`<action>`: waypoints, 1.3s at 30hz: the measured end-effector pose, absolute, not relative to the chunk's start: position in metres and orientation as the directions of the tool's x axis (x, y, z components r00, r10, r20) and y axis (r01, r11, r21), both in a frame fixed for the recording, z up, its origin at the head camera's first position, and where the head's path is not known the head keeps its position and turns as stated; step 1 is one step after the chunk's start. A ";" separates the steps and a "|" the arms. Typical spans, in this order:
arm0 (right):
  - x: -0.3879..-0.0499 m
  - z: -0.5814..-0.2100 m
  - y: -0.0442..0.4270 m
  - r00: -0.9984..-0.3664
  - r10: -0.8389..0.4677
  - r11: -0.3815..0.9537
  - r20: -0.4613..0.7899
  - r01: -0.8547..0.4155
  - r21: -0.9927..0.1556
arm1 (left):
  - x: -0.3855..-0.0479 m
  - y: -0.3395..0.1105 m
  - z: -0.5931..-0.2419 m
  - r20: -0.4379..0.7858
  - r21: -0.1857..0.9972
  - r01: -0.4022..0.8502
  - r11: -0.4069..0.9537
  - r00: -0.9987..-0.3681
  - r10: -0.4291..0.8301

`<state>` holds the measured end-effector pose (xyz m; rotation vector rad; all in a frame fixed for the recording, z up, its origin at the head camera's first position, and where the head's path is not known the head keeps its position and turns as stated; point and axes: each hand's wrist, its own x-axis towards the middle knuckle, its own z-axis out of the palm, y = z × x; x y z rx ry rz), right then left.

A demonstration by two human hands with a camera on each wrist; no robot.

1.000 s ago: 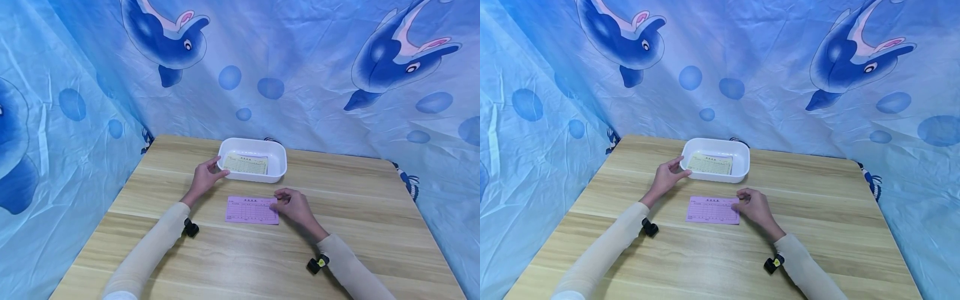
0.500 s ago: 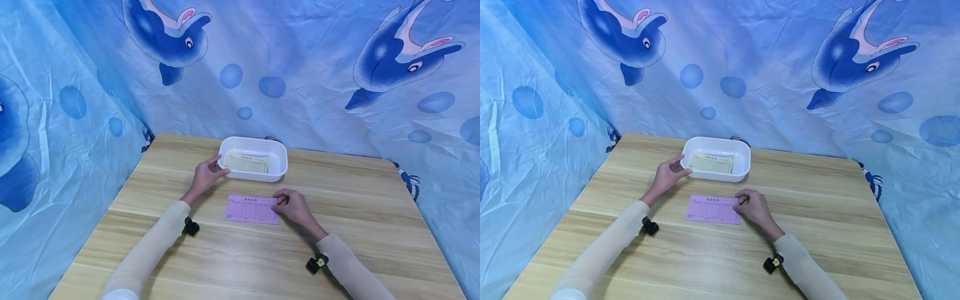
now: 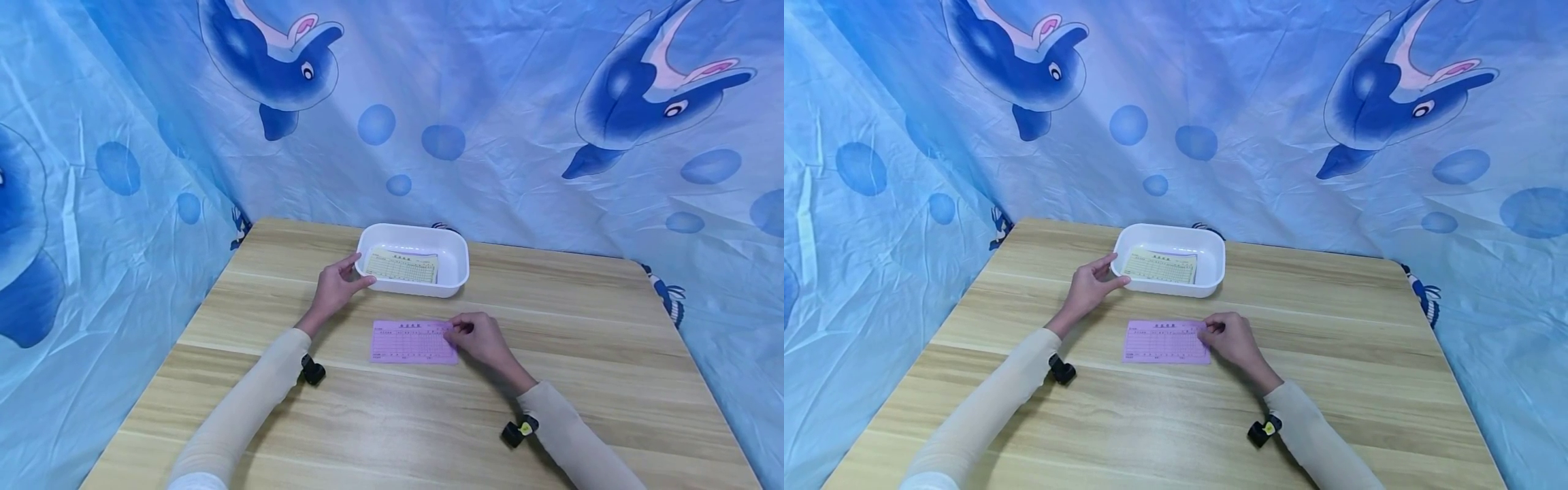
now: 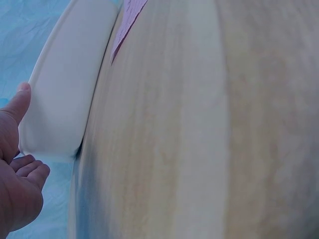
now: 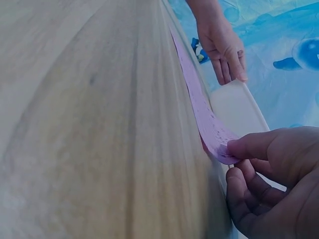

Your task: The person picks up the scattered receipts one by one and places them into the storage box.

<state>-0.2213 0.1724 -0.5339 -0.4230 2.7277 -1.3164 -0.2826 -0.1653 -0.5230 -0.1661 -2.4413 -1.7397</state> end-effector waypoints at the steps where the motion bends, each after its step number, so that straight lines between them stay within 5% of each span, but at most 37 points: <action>1: -0.221 -0.533 0.173 -0.958 -0.283 0.590 0.044 -0.210 -0.779 | -0.283 -0.165 -0.523 0.178 0.930 0.171 0.324 -0.984 0.009; 15: -0.221 -0.519 0.176 -0.967 -0.255 0.515 -0.011 -0.126 -0.848 | -0.285 -0.165 -0.522 0.176 0.931 0.166 0.324 -0.984 0.000; 39: -0.237 -0.485 0.191 -0.964 -0.256 0.478 0.066 -0.186 -0.858 | -0.284 -0.165 -0.522 0.164 0.930 0.152 0.335 -0.987 -0.005</action>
